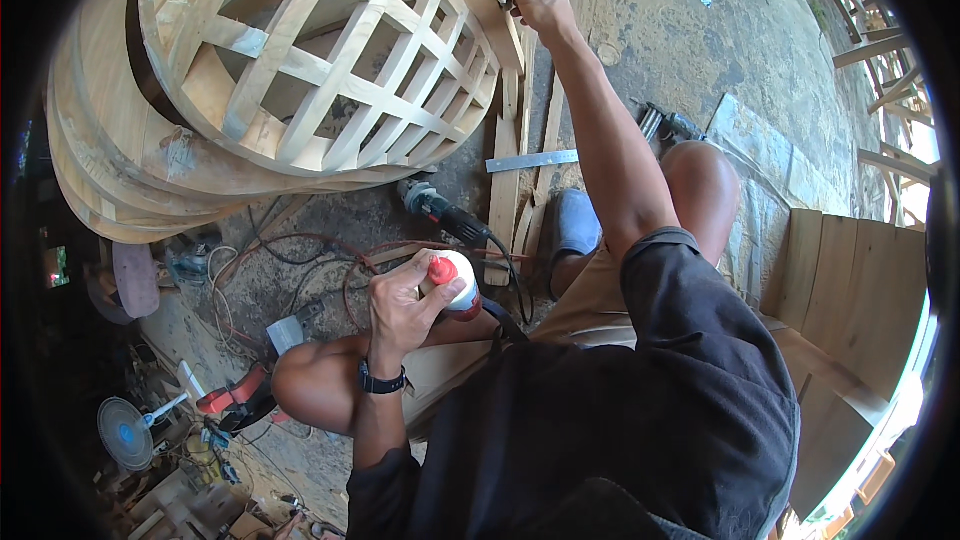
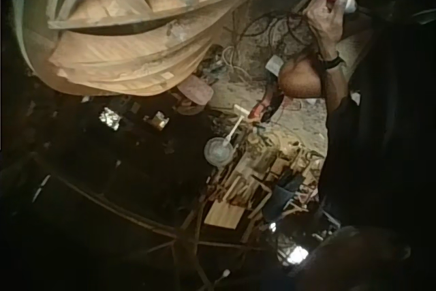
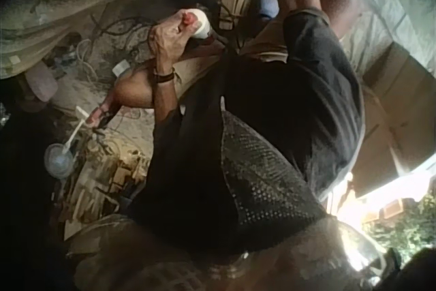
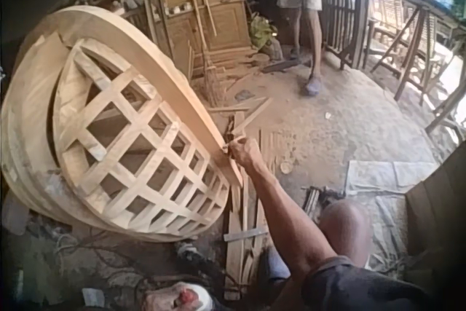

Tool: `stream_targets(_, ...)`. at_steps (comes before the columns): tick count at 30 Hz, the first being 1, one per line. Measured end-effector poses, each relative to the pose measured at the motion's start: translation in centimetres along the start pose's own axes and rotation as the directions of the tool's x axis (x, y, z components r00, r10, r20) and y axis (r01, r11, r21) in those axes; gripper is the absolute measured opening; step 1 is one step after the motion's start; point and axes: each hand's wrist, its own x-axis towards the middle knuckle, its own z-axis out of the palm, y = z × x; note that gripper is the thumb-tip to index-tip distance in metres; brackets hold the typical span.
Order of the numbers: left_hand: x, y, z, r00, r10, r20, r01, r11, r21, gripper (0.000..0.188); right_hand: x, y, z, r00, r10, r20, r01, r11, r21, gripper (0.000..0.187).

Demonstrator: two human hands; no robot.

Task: The person applies glue to a small wooden block and positions it onto a curved wooden lattice structure. They then use a pneumatic nail gun to secure several points on the wooden frame.

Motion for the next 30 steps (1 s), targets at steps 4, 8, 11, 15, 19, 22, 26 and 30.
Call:
stream_targets(4,0.0,0.4,0.0,1.0,-0.009,0.004,0.009,1.0,-0.007,0.026,0.7,1.2,0.3,0.998,-0.04,0.04,0.037,0.997,0.066,0.039)
stream_targets(8,-0.2,0.0,-0.3,1.0,-0.01,-0.002,0.01,1.0,0.007,0.026,0.8,1.2,0.6,0.992,-0.118,0.038,0.113,0.987,0.113,0.04)
stream_targets(11,-0.3,-0.2,-0.3,1.0,0.001,-0.017,-0.001,1.0,-0.002,0.026,0.2,1.3,0.3,0.992,-0.115,0.043,0.11,0.989,0.096,0.038)
stream_targets(15,-0.3,0.0,-0.4,1.0,0.009,-0.01,-0.009,1.0,-0.004,0.027,0.0,1.5,0.7,0.993,-0.1,-0.067,0.115,0.952,0.284,0.033)
stream_targets(19,-0.3,0.4,-0.4,1.0,0.018,-0.005,-0.017,1.0,0.023,0.027,-1.4,1.4,1.3,0.991,-0.077,-0.11,0.111,0.926,0.361,0.022)
stream_targets(22,-0.5,0.0,-0.2,1.0,0.009,0.003,-0.009,1.0,-0.014,0.026,-1.5,1.2,1.3,0.993,-0.061,-0.103,0.098,0.907,0.41,0.017)
stream_targets(26,-0.2,0.5,-0.1,1.0,0.002,0.005,-0.002,1.0,-0.022,0.026,-0.5,1.7,1.3,0.995,-0.027,-0.095,0.06,0.927,0.369,0.027)
stream_targets(30,-0.4,0.4,-0.5,1.0,-0.016,-0.015,0.016,1.0,-0.019,0.026,-0.8,0.7,2.5,0.995,-0.048,-0.092,0.065,0.979,0.191,0.031)
